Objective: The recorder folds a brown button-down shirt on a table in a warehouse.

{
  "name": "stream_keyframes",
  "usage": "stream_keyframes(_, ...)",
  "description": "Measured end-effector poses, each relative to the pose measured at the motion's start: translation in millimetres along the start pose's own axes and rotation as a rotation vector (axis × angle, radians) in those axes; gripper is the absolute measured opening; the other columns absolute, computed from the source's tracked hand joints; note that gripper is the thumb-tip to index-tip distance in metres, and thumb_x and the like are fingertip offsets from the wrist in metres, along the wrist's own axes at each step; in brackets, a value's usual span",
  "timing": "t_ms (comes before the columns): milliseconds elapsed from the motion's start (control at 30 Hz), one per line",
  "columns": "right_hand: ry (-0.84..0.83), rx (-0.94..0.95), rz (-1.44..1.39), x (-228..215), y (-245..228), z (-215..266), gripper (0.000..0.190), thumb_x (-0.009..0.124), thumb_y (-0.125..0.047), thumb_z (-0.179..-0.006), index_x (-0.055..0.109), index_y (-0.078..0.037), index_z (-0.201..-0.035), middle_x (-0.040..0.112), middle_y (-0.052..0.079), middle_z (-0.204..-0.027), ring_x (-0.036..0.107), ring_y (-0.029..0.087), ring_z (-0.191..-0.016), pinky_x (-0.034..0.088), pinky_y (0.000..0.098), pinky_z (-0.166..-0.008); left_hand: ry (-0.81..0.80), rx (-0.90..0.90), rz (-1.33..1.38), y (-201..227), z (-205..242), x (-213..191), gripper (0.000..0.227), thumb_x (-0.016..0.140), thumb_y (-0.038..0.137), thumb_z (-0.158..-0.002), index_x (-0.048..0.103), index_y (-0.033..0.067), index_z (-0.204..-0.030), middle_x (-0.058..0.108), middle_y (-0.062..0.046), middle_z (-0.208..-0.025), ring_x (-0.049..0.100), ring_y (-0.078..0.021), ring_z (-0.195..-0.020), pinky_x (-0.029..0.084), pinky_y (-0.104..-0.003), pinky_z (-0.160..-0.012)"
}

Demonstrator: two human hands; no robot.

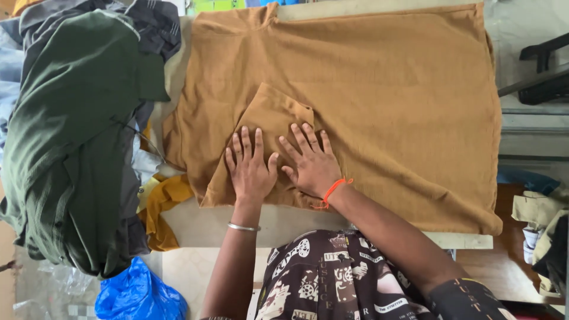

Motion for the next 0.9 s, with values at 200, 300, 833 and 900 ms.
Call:
stream_keyframes(200,-0.046,0.040,-0.011,2.3,-0.2,-0.9,0.072,0.055,-0.054,-0.094,0.039,-0.021,-0.157,0.026,0.013,-0.166,0.021,0.033,-0.154,0.015,0.0625,-0.121,0.038,0.028,-0.022,-0.2,5.0,2.1,0.072,0.054,0.049,-0.099,0.038,0.0121,-0.159,0.027,-0.017,-0.167,0.024,-0.0383,-0.153,0.017,-0.058,-0.122)
stream_keyframes(300,-0.015,0.083,-0.032,-25.9,3.2,-16.5,0.069,0.054,-0.052,-0.098,0.041,-0.018,-0.157,0.032,0.013,-0.165,0.025,0.032,-0.155,0.016,0.0617,-0.124,-0.038,0.022,-0.018,4.3,-5.4,-16.7,0.069,0.056,0.047,-0.098,0.042,0.0122,-0.155,0.032,-0.017,-0.165,0.027,-0.0361,-0.152,0.018,-0.059,-0.121)
stream_keyframes(833,0.086,0.038,-0.023,-26.2,24.1,-67.9,0.061,0.058,-0.045,-0.092,0.053,-0.022,-0.148,0.042,0.012,-0.159,0.034,0.037,-0.147,0.023,0.0603,-0.119,0.073,0.113,-0.046,-2.4,-58.5,-7.4,0.072,0.053,0.051,-0.099,0.042,0.0074,-0.156,0.039,-0.017,-0.163,0.033,-0.0361,-0.150,0.022,-0.056,-0.121)
stream_keyframes(900,0.087,0.037,-0.022,-26.9,24.0,-67.7,0.060,0.058,-0.044,-0.093,0.053,-0.021,-0.148,0.042,0.012,-0.159,0.035,0.037,-0.147,0.024,0.0598,-0.119,-0.030,0.083,-0.117,1.3,-63.9,-16.4,0.073,0.053,0.052,-0.097,0.041,0.0093,-0.155,0.038,-0.016,-0.162,0.034,-0.0346,-0.149,0.020,-0.057,-0.120)
Point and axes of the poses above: each hand's wrist, its own z-axis away from the middle knuckle, its own x-axis out of the palm, y = z × x, the point moved 10 cm from there along -z, towards the middle knuckle
